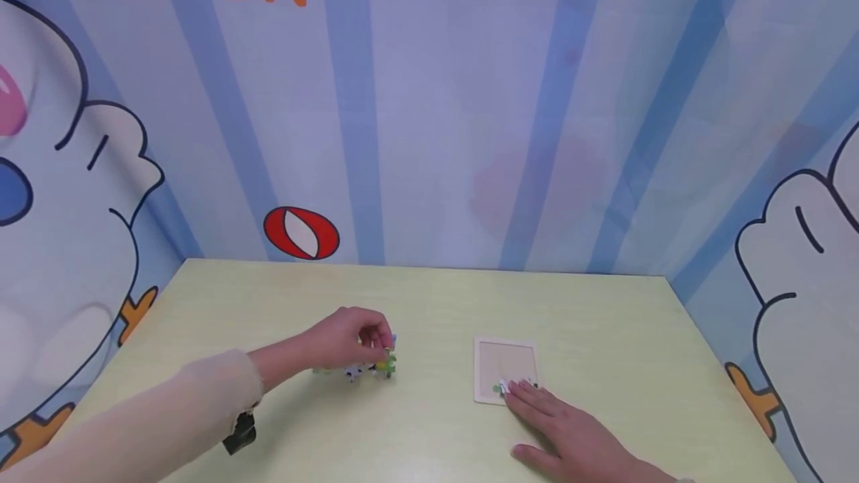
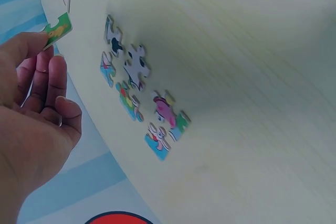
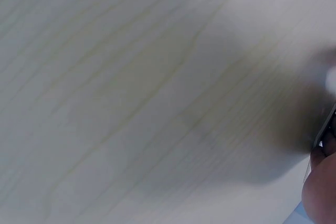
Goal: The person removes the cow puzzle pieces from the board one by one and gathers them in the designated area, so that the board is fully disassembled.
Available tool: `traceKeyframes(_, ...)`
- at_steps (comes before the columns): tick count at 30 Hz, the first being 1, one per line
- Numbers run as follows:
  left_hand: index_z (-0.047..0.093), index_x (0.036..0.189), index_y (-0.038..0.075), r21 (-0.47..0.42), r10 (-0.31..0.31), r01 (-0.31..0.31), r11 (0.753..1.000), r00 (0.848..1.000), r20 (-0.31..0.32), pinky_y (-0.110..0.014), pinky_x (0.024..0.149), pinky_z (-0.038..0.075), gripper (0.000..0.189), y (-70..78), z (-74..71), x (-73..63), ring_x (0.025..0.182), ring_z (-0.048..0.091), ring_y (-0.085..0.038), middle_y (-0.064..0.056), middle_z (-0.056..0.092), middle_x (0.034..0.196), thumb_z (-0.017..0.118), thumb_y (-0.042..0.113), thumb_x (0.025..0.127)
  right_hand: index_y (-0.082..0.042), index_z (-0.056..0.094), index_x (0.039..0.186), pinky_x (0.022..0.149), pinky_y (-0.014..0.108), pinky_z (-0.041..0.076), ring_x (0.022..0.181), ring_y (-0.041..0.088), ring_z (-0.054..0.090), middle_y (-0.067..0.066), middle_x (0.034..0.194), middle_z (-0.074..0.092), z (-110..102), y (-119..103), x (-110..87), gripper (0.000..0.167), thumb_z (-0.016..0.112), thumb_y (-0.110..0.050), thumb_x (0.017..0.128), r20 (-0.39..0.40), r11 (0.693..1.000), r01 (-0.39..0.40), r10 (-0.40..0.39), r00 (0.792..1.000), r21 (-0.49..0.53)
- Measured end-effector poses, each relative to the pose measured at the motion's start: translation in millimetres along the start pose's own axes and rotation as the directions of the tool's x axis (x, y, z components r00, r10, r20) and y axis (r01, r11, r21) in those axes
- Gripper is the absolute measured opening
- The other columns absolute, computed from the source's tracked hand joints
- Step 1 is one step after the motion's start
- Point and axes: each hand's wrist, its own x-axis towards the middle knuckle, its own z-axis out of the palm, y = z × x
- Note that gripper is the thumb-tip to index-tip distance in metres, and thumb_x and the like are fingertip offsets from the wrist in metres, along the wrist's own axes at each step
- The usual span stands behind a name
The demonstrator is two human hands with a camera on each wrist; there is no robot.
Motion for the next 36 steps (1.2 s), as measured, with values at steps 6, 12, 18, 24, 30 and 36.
traceKeyframes(6, 0.071, 0.095, 0.02, 0.018, -0.031, 0.031, 0.999, 0.999, -0.01, -0.03, 0.072, 0.053, 0.014, -6.7, -5.5, -12.2, 0.083, 0.062, -0.015, 0.008, 0.067, 0.088, 0.082, 0.011, 0.094, -0.022, 0.049, 0.162, 0.105, 0.047, 0.055, 0.149, 0.023, 0.049, -0.002, 0.167, 0.046, 0.3, 0.6, 2.1, 0.067, 0.057, -0.059, 0.106, 0.029, 1.0, -0.019, 0.019, 0.999, 0.019)
traceKeyframes(12, 0.071, 0.094, 0.017, 0.029, -0.039, 0.04, 0.999, 0.999, -0.018, -0.03, 0.073, 0.052, 0.013, -11.3, -9.5, -22.8, 0.082, 0.061, -0.014, 0.008, 0.067, 0.086, 0.082, 0.01, 0.092, -0.024, 0.047, 0.163, 0.106, 0.048, 0.054, 0.15, 0.024, 0.047, -0.002, 0.168, 0.045, -1.3, 0.2, 2.4, 0.068, 0.055, -0.061, 0.106, 0.069, 0.997, -0.054, 0.05, 0.996, 0.053)
traceKeyframes(18, 0.072, 0.095, 0.017, 0.016, -0.041, 0.041, 0.999, 0.999, -0.019, -0.03, 0.073, 0.052, 0.013, -18.4, -15.4, -34.9, 0.081, 0.062, -0.014, 0.008, 0.068, 0.087, 0.082, 0.009, 0.092, -0.023, 0.046, 0.164, 0.107, 0.049, 0.053, 0.15, 0.027, 0.047, -0.001, 0.168, 0.044, -4.6, -1.1, 4.0, 0.07, 0.054, -0.061, 0.106, 0.088, 0.997, -0.056, 0.051, 0.995, 0.06)
traceKeyframes(24, 0.073, 0.094, 0.017, 0.013, -0.047, 0.048, 0.999, 0.999, -0.026, -0.029, 0.073, 0.051, 0.013, -26.6, -19.2, -47.1, 0.08, 0.061, -0.014, 0.009, 0.068, 0.086, 0.082, 0.009, 0.091, -0.024, 0.048, 0.163, 0.106, 0.047, 0.054, 0.151, 0.021, 0.046, -0.003, 0.168, 0.045, -2.5, -2.1, 3.5, 0.068, 0.056, -0.061, 0.106, 0.061, 0.998, -0.048, 0.046, 0.997, 0.041)
traceKeyframes(30, 0.072, 0.094, 0.016, 0.003, -0.063, 0.063, 0.998, 0.998, -0.022, -0.028, 0.075, 0.052, 0.014, -32.1, -21.3, -57.1, 0.083, 0.06, -0.015, 0.007, 0.067, 0.086, 0.082, 0.007, 0.091, -0.024, 0.047, 0.163, 0.106, 0.047, 0.054, 0.151, 0.02, 0.046, -0.003, 0.168, 0.045, -1.3, -1.7, 3.2, 0.068, 0.056, -0.06, 0.106, 0.054, 0.999, -0.04, 0.038, 0.998, 0.034)
traceKeyframes(36, 0.072, 0.093, 0.016, 0.013, -0.082, 0.082, 0.997, 0.997, -0.014, -0.027, 0.075, 0.052, 0.015, -36.2, -22.2, -64.9, 0.081, 0.061, -0.014, 0.007, 0.067, 0.085, 0.083, 0.007, 0.09, -0.023, 0.047, 0.163, 0.106, 0.047, 0.054, 0.151, 0.021, 0.046, -0.003, 0.168, 0.044, -1.9, -1.4, 3.0, 0.069, 0.055, -0.061, 0.106, 0.07, 0.998, -0.054, 0.051, 0.996, 0.039)
